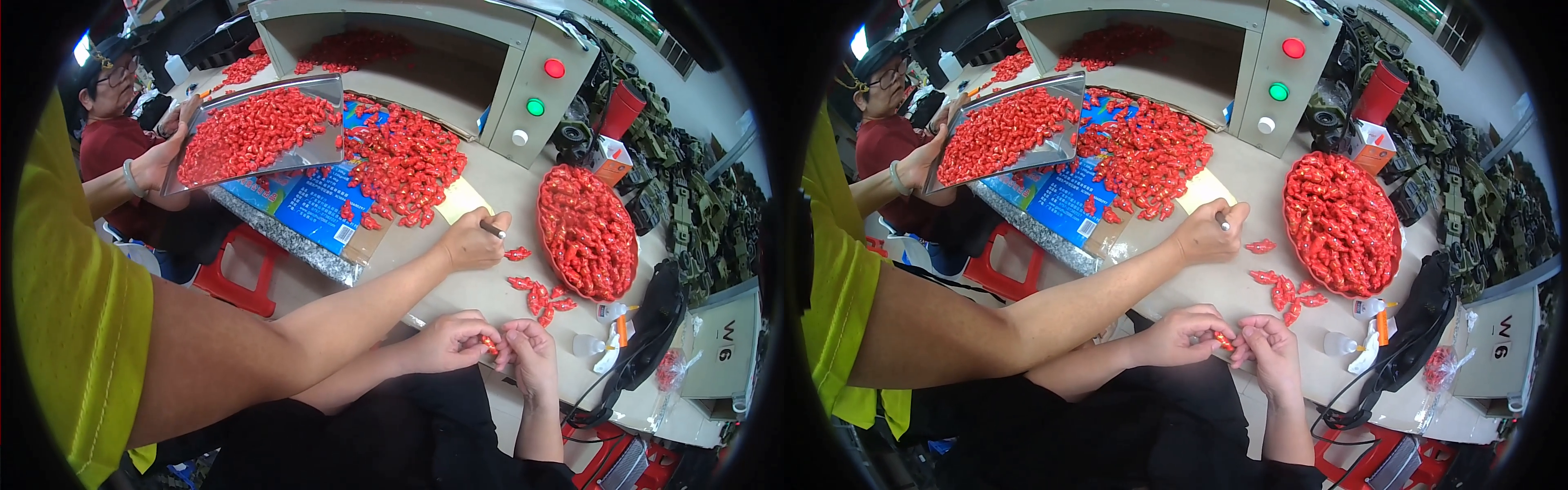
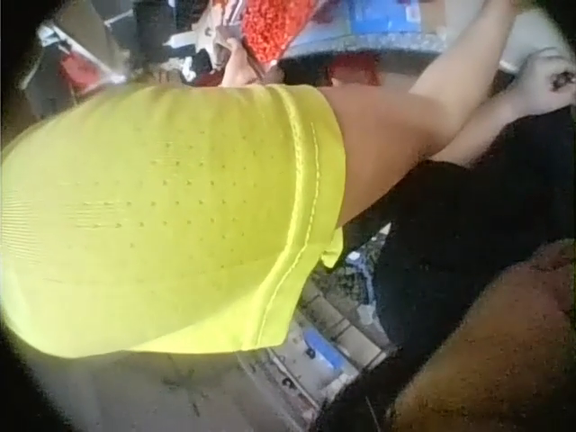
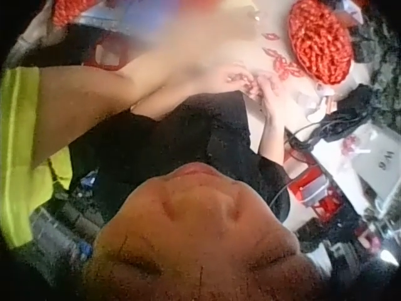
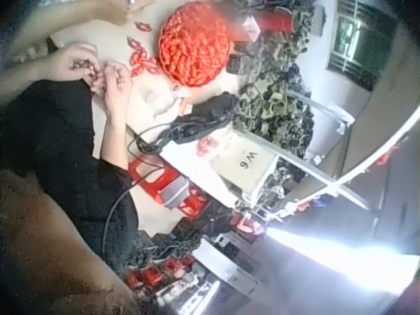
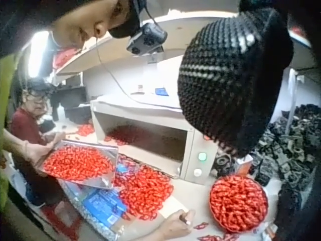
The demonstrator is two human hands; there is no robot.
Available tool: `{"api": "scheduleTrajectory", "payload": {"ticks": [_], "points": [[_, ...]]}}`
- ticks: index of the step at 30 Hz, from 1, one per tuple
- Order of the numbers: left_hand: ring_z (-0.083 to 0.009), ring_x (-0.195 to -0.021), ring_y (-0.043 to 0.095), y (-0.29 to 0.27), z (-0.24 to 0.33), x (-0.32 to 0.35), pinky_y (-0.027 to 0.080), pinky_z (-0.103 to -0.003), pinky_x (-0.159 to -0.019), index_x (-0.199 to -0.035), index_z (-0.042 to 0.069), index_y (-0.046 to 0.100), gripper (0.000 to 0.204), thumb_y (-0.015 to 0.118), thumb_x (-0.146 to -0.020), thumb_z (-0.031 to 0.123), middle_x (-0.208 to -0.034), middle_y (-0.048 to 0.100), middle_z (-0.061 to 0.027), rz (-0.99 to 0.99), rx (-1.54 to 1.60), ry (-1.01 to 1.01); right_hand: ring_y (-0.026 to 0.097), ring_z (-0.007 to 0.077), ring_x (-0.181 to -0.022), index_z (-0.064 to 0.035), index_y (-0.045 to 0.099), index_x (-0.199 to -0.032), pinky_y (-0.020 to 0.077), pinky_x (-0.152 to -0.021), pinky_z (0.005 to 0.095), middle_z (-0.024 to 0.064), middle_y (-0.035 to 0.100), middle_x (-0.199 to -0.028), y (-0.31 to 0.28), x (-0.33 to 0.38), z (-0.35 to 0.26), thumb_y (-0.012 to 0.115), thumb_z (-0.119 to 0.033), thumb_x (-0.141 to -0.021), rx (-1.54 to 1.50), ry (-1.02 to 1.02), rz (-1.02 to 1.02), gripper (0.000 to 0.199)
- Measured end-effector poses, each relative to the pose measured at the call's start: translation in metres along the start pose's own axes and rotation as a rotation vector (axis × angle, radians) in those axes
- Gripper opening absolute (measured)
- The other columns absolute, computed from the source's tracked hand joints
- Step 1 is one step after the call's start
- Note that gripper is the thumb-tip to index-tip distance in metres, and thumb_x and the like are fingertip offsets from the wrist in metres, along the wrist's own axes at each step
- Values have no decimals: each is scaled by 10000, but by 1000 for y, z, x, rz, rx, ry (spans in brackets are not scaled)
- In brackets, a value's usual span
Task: The person glues and assembles small red plastic toy parts by hand, using a glue bottle to join the pieces at a factory workbench.
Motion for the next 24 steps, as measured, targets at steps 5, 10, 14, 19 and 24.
{"api": "scheduleTrajectory", "payload": {"ticks": [5,10,14,19,24], "points": [[-70,-625,467,0,5,-1,403,-202,-584,-940,29,564,224,541,-724,-25,-812,495,-34,-6,-15,29,554,133,-508,42,500,-918,493,-462,244,98,566,-681,-2,0,2,451,-61,-853,-29,-8,-11,132],[-78,-601,462,0,8,-1,400,-208,-576,-930,31,567,224,547,-716,-28,-785,488,-33,2,-7,45,558,138,-506,39,504,-916,494,-466,248,99,573,-675,-1,0,1,462,-58,-847,-25,-1,-14,126],[-81,-596,460,0,6,-1,399,-209,-570,-930,31,566,226,552,-713,-30,-785,488,-34,-7,8,44,561,138,-511,38,505,-919,496,-472,249,100,575,-673,-1,0,2,471,-47,-840,-32,3,-21,121],[-77,-593,456,0,6,-2,396,-204,-563,-929,26,564,219,551,-718,-32,-792,496,-34,-7,-13,50,565,138,-522,40,503,-929,498,-475,248,101,577,-678,-1,0,1,468,-38,-839,-44,5,-21,124],[-69,-601,458,0,6,-2,394,-198,-557,-922,22,565,208,550,-722,-31,-799,502,-34,-11,-14,32,567,138,-532,43,499,-936,499,-478,248,103,579,-688,0,0,1,466,-36,-839,-64,-3,-47,129]]}}
Point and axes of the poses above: each hand's wrist, its own x-axis away from the middle knuckle, its own y-axis out of the palm, z = x × y, the point moved 9 cm from there along -x, towards the middle knuckle
